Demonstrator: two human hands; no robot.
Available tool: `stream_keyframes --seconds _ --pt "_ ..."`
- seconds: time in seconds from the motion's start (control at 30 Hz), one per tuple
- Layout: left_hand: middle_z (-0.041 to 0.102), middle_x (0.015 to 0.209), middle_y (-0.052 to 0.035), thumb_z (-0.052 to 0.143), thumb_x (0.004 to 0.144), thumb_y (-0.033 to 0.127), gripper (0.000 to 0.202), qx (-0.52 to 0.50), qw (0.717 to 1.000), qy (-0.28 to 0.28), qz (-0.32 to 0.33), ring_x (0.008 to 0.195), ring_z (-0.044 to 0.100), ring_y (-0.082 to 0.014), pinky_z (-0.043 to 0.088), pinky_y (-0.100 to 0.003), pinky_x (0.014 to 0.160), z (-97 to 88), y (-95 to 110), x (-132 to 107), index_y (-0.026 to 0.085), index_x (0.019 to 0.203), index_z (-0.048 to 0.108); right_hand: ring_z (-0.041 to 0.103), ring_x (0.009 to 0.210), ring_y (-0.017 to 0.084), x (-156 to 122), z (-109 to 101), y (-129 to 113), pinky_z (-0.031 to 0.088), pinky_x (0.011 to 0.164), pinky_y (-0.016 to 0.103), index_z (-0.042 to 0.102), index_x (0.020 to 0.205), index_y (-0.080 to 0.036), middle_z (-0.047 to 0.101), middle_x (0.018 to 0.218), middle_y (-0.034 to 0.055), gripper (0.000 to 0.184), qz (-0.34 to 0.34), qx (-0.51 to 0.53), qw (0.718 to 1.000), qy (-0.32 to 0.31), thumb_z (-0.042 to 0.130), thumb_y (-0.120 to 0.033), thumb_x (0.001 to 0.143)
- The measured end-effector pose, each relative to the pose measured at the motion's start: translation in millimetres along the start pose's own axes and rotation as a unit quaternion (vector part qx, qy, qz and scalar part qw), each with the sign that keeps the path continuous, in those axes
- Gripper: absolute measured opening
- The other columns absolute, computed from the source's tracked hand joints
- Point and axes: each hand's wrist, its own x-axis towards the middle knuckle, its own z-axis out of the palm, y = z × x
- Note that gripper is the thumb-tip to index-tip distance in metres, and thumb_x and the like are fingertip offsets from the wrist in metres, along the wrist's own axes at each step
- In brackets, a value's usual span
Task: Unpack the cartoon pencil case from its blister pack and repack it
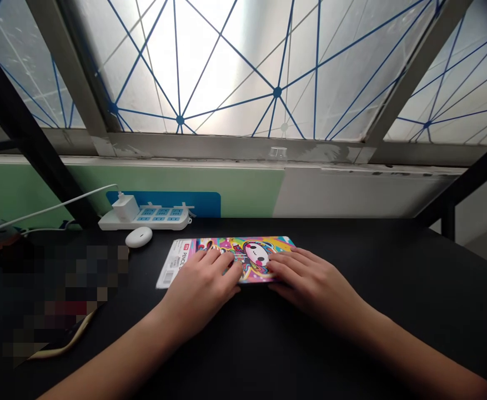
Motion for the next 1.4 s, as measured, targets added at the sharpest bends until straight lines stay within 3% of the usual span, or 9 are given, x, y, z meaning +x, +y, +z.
stream_keyframes --seconds 0.23,0.4,0.6,0.77,0.9,1.0,1.17,1.27,1.4 --pt "0.058 0.141 -0.0156 0.065 0.085 0.064 0.074 -0.051 0.996 -0.009 -0.068 0.130 0.050 -0.0377 0.031 -0.059 0.109 0.1 -14.4 -4.6 0.019 0.141 0.049 0.044 0.140 0.031 1.1 7.0 -5.1 0.043 0.111 0.052 0.041 0.151 -0.022 0.051 0.149 0.0115 0.058 0.003 0.063 0.995 -0.076 0.058 -0.033 0.096" --pt "0.039 0.157 -0.0166 0.053 0.080 0.080 0.100 -0.115 0.977 -0.093 -0.151 0.145 0.031 -0.0413 0.026 -0.064 0.112 6.5 -25.0 -7.8 0.021 0.157 0.026 0.033 0.146 0.032 0.8 7.3 -4.3 0.036 0.115 0.055 0.022 0.159 -0.024 0.035 0.158 0.0106 0.078 0.009 0.082 0.985 -0.148 0.061 -0.044 0.094" --pt "0.036 0.159 -0.0139 0.050 0.077 0.084 0.104 -0.146 0.966 -0.125 -0.174 0.147 0.029 -0.0387 0.022 -0.063 0.115 6.4 -28.8 -7.5 0.021 0.156 0.028 0.035 0.145 0.031 -5.4 -7.9 7.7 0.033 0.116 0.057 0.025 0.157 -0.033 0.032 0.160 0.0049 0.073 0.041 0.128 0.968 -0.212 0.055 -0.057 0.095" --pt "0.034 0.160 -0.0139 0.045 0.076 0.088 0.105 -0.139 0.965 -0.136 -0.176 0.147 0.029 -0.0391 0.020 -0.063 0.116 7.9 -28.7 -8.4 0.020 0.155 0.032 0.055 0.130 0.031 -16.1 -30.0 37.7 0.049 0.106 0.048 0.054 0.142 -0.036 0.056 0.145 0.0008 0.053 0.076 0.144 0.961 -0.223 0.061 -0.054 0.092" --pt "0.031 0.161 -0.0144 0.041 0.078 0.088 0.104 -0.129 0.967 -0.141 -0.171 0.147 0.028 -0.0397 0.019 -0.064 0.116 8.4 -27.6 -9.1 0.021 0.156 0.031 0.069 0.111 0.031 -13.8 -33.5 36.9 0.054 0.096 0.048 0.069 0.125 -0.030 0.072 0.125 0.0056 0.045 0.089 0.102 0.974 -0.182 0.062 -0.058 0.090" --pt "0.030 0.161 -0.0149 0.041 0.081 0.086 0.099 -0.121 0.969 -0.141 -0.162 0.148 0.027 -0.0397 0.019 -0.065 0.115 9.6 -26.2 -10.0 0.022 0.156 0.030 0.064 0.117 0.035 -4.8 -21.6 15.6 0.042 0.106 0.059 0.063 0.131 -0.024 0.070 0.126 0.0122 0.057 0.078 0.052 0.987 -0.128 0.063 -0.061 0.087" --pt "0.031 0.161 -0.0161 0.043 0.083 0.083 0.097 -0.118 0.974 -0.124 -0.147 0.148 0.026 -0.0385 0.021 -0.065 0.115 12.7 -25.4 -11.2 0.021 0.156 0.029 0.035 0.144 0.039 9.5 7.8 -21.6 0.033 0.112 0.064 0.031 0.156 -0.018 0.035 0.158 0.0175 0.091 0.036 0.066 0.989 -0.128 0.059 -0.068 0.085" --pt "0.031 0.161 -0.0149 0.044 0.084 0.081 0.095 -0.128 0.972 -0.125 -0.150 0.149 0.026 -0.0372 0.021 -0.064 0.116 11.6 -27.8 -10.9 0.022 0.157 0.027 0.035 0.144 0.038 11.3 9.8 -25.4 0.032 0.113 0.065 0.036 0.154 -0.020 0.038 0.157 0.0144 0.082 0.046 0.078 0.983 -0.158 0.057 -0.065 0.089" --pt "0.029 0.162 -0.0120 0.038 0.091 0.076 0.085 -0.153 0.964 -0.145 -0.162 0.149 0.026 -0.0334 0.022 -0.060 0.117 8.9 -32.3 -10.8 0.024 0.157 0.026 0.046 0.137 0.036 2.8 -12.2 -1.5 0.041 0.110 0.059 0.054 0.143 -0.025 0.052 0.148 0.0095 0.059 0.083 0.092 0.977 -0.177 0.055 -0.058 0.094"
